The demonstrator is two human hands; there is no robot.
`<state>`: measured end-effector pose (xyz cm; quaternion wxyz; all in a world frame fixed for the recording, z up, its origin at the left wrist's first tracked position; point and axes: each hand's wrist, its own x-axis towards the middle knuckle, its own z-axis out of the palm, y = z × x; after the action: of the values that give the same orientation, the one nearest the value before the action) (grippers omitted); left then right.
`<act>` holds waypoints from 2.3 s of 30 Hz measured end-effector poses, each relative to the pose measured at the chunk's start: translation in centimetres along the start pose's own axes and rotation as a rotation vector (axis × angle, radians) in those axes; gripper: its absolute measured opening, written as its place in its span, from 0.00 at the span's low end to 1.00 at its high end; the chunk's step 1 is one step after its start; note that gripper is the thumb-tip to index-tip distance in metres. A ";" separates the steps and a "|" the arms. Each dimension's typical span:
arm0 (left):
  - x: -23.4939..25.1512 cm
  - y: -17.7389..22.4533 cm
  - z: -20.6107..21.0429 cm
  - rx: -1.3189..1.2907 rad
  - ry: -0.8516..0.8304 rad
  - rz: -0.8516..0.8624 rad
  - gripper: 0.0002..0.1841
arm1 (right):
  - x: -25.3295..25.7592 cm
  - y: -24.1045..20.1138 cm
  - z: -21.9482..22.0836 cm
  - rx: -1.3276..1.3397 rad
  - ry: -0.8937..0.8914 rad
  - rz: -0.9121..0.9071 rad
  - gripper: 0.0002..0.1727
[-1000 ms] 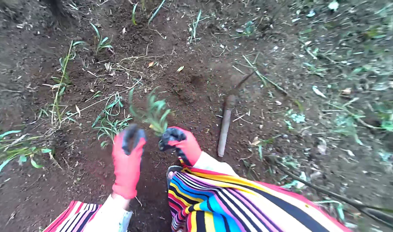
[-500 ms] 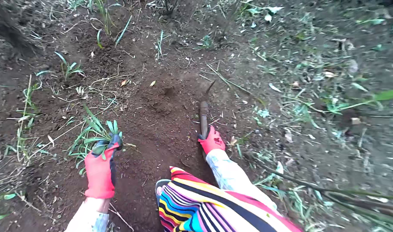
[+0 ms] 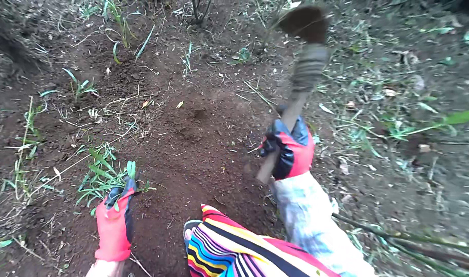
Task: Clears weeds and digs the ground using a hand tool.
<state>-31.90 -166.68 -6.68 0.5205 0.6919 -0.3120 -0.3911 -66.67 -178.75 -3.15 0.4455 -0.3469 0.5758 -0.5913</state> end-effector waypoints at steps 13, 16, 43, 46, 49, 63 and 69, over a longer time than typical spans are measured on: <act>-0.8 -0.5 -0.4 0.036 -0.028 0.009 0.10 | -3.6 3.5 2.5 -0.266 -0.107 0.278 0.20; -0.5 -0.9 -0.4 0.029 -0.014 -0.007 0.09 | -1.9 4.4 3.6 -0.109 0.086 -0.064 0.14; 9.1 5.7 12.9 0.631 -0.165 -0.045 0.19 | -1.5 7.8 2.3 -0.778 -0.294 0.775 0.35; 10.5 4.6 14.0 0.609 -0.163 0.070 0.15 | -2.3 4.4 1.5 -0.562 -0.148 0.565 0.25; 11.6 3.6 14.7 0.577 -0.167 0.109 0.16 | -2.7 8.1 2.8 -0.589 -0.028 0.531 0.29; 16.9 -1.4 25.8 1.187 -0.580 0.086 0.23 | -2.1 6.9 -3.6 -0.177 -0.111 0.671 0.14; 16.8 -5.8 26.5 1.235 -0.537 0.286 0.22 | 1.6 12.8 -0.3 -0.023 0.026 0.677 0.14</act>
<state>-46.36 -191.88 -19.99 -0.0180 0.6930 -0.6842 -0.2267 -65.91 -179.32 -15.99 0.6053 -0.1337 0.6707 -0.4074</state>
